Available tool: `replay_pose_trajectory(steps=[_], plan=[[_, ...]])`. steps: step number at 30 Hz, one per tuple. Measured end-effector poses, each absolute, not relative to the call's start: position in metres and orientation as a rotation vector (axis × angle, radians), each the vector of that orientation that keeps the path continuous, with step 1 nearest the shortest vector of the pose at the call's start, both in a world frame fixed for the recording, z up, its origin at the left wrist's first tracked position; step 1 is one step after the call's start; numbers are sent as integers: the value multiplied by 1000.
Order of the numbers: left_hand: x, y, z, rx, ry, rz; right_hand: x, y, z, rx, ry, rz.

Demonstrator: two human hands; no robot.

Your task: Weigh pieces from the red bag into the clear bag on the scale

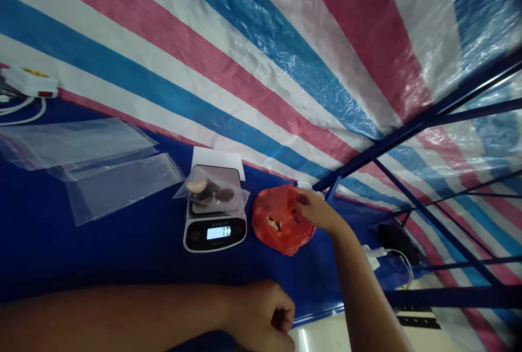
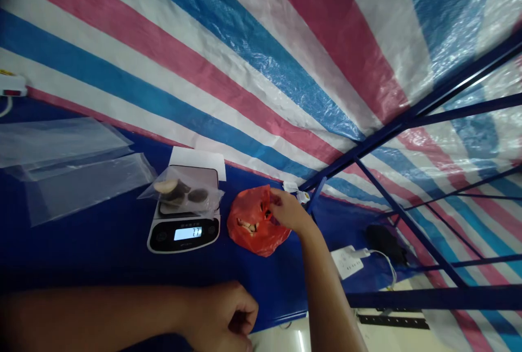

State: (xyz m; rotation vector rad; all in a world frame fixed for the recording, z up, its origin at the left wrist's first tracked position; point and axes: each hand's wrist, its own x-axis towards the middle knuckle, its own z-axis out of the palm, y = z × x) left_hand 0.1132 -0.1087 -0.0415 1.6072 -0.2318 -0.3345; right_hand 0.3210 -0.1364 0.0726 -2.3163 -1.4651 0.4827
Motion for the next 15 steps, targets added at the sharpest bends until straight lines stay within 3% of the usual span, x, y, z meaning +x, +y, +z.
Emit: replay_pose_trajectory(steps=[8,15], plan=[[113,-109,-40,1616,-202,-348,327,-136,64,-2190,-1223,612],[112,-107,-39,1611,-208,-376,325,-133,62,-2200,-1489,698]])
